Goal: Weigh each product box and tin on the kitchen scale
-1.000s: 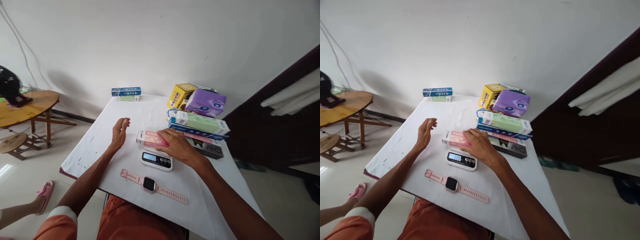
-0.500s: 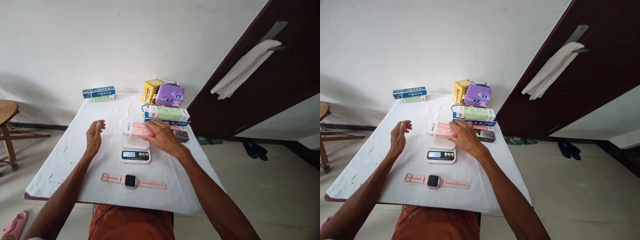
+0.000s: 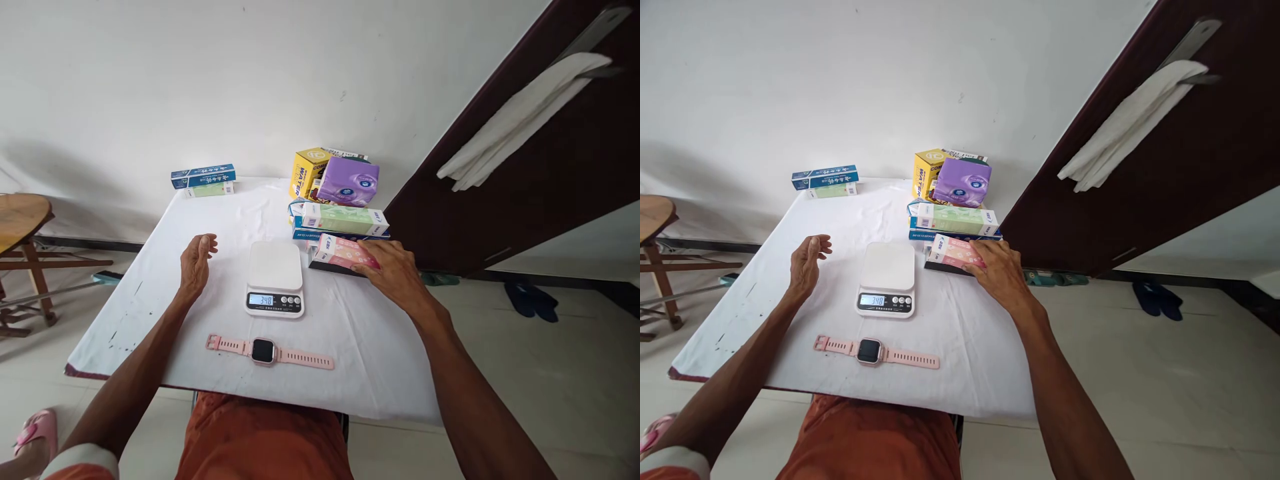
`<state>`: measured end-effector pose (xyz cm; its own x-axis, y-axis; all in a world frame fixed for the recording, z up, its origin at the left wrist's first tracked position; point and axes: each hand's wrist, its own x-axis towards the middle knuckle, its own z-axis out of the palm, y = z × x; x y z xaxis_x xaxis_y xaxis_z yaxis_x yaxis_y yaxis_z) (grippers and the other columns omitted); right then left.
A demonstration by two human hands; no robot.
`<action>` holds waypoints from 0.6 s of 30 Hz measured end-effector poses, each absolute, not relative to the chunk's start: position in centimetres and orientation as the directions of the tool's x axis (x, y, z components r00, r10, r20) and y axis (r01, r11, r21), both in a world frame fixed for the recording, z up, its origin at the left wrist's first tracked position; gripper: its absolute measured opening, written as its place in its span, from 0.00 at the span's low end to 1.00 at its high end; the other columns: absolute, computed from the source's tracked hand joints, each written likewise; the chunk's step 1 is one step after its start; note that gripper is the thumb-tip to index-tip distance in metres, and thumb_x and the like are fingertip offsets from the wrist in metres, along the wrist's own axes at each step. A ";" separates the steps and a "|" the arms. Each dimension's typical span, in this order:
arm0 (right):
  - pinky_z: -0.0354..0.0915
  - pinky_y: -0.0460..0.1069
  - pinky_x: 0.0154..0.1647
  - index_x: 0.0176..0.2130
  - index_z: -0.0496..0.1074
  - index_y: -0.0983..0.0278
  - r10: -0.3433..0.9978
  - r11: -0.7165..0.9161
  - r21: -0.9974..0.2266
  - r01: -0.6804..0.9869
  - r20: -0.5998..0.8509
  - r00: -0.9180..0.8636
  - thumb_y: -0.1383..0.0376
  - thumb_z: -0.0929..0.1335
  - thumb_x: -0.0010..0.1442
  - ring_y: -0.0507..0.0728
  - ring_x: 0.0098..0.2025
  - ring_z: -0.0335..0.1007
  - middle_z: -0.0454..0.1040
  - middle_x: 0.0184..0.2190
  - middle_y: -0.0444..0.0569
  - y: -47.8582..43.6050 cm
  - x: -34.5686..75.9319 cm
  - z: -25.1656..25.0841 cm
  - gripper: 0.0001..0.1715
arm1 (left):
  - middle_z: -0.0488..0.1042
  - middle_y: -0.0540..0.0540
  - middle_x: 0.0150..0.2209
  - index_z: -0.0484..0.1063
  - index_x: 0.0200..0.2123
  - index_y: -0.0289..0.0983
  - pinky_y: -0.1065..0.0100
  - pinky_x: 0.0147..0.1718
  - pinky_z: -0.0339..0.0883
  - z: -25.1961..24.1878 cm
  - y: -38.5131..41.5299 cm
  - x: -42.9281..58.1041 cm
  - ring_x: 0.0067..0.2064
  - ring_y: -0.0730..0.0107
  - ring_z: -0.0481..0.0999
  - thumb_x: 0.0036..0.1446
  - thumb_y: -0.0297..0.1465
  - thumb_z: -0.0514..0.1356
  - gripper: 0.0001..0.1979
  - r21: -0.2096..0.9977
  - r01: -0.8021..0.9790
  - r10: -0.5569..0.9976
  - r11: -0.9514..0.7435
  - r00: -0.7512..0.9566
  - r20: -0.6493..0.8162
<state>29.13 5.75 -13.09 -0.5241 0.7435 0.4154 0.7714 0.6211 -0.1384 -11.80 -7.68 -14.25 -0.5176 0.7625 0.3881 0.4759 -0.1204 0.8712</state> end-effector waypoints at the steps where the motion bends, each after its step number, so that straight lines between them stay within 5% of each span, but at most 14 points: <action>1: 0.64 0.61 0.48 0.55 0.77 0.62 0.739 0.619 -0.135 0.773 0.433 -0.516 0.56 0.66 0.69 0.71 0.56 0.68 0.76 0.57 0.60 5.9 28.9 -13.2 0.21 | 0.79 0.43 0.40 0.77 0.45 0.38 0.64 0.37 0.71 -14.3 -7.7 -11.8 0.39 0.64 0.79 0.71 0.54 0.48 0.28 0.871 0.476 0.763 -0.123 -0.516 0.389; 8: 0.65 0.63 0.53 0.54 0.76 0.66 0.621 0.645 -0.066 0.761 0.626 -0.472 0.53 0.64 0.71 0.71 0.56 0.68 0.75 0.55 0.64 3.4 26.5 -12.7 0.23 | 0.79 0.43 0.38 0.76 0.44 0.37 0.65 0.36 0.71 -14.6 -7.1 -12.0 0.37 0.67 0.78 0.68 0.55 0.49 0.29 0.886 0.455 0.766 -0.092 -0.536 0.355; 11: 0.68 0.57 0.45 0.38 0.76 0.62 0.578 0.681 -0.162 0.714 0.718 -0.387 0.52 0.64 0.71 0.65 0.43 0.74 0.78 0.36 0.55 0.8 25.4 -13.6 0.19 | 0.79 0.43 0.40 0.75 0.45 0.37 0.66 0.37 0.72 -14.6 -6.9 -11.8 0.38 0.67 0.79 0.68 0.52 0.52 0.25 0.897 0.440 0.792 -0.035 -0.535 0.293; 13: 0.64 0.51 0.32 0.28 0.69 0.59 0.630 0.703 -0.293 0.648 0.679 -0.377 0.52 0.65 0.71 0.57 0.27 0.69 0.73 0.25 0.47 -0.8 24.9 -14.5 0.23 | 0.79 0.42 0.45 0.75 0.46 0.38 0.66 0.38 0.73 -14.4 -6.8 -11.7 0.40 0.67 0.79 0.67 0.50 0.56 0.21 0.882 0.472 0.839 -0.002 -0.480 0.258; 18: 0.63 0.50 0.28 0.30 0.69 0.58 0.774 0.626 -0.516 0.585 0.502 -0.386 0.49 0.63 0.71 0.55 0.24 0.71 0.74 0.26 0.44 -2.3 24.5 -16.3 0.23 | 0.76 0.41 0.50 0.75 0.48 0.39 0.64 0.42 0.74 -12.5 -3.9 -13.4 0.43 0.66 0.79 0.65 0.44 0.62 0.16 0.739 0.674 0.945 -0.012 -0.233 0.228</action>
